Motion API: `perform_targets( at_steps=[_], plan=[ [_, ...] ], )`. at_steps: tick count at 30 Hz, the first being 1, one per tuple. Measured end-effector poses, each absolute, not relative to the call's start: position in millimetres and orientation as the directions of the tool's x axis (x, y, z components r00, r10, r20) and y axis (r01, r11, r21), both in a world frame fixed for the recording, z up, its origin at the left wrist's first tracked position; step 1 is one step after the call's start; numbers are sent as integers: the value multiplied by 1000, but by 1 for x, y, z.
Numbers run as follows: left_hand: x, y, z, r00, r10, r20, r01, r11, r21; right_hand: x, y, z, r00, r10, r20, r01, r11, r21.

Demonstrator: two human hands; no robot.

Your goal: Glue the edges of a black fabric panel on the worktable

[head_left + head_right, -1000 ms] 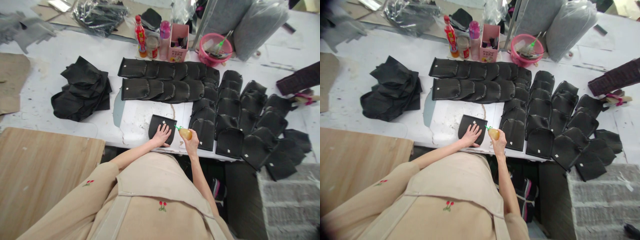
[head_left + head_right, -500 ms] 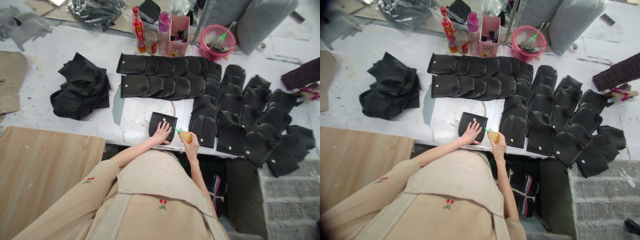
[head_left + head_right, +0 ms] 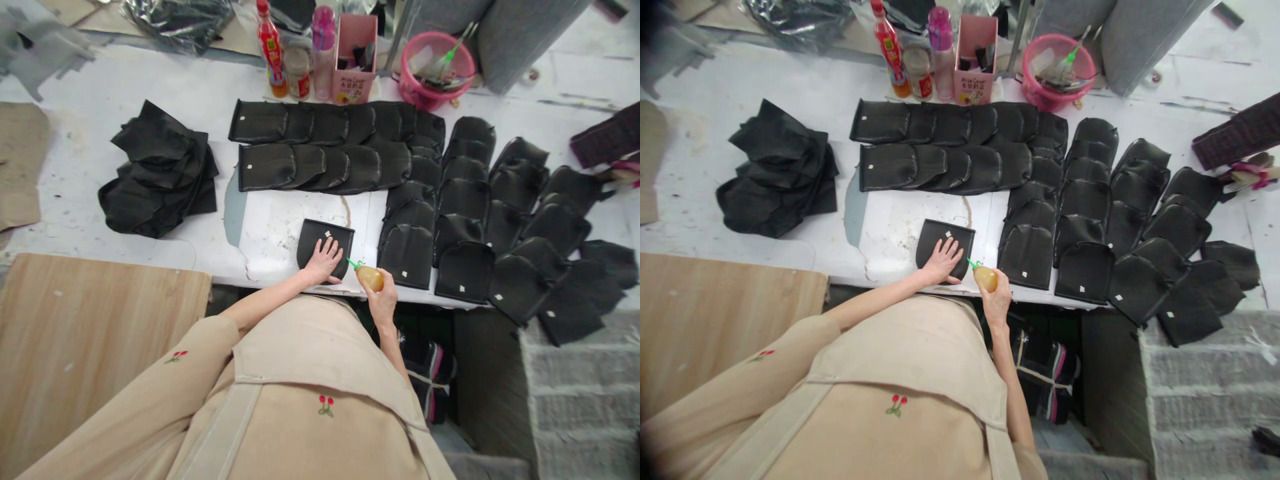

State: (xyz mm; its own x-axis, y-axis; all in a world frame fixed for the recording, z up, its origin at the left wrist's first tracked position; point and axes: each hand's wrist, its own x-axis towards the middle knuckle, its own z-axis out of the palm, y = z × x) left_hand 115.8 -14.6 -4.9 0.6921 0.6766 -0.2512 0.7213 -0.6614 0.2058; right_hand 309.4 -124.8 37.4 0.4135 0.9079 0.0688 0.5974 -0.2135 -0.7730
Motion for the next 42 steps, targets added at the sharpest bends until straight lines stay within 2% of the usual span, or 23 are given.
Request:
perform_targets(
  at_steps=[26,42],
  plan=[
    [114,-14,-4,686,678,-265,725,-669,166,296,-168,43,451,892,-38,517,-295,-804],
    [109,-7,4,698,640,-323,708,-685,172,298,-181,39,419,906,-64,488,-284,-825]
  ],
)
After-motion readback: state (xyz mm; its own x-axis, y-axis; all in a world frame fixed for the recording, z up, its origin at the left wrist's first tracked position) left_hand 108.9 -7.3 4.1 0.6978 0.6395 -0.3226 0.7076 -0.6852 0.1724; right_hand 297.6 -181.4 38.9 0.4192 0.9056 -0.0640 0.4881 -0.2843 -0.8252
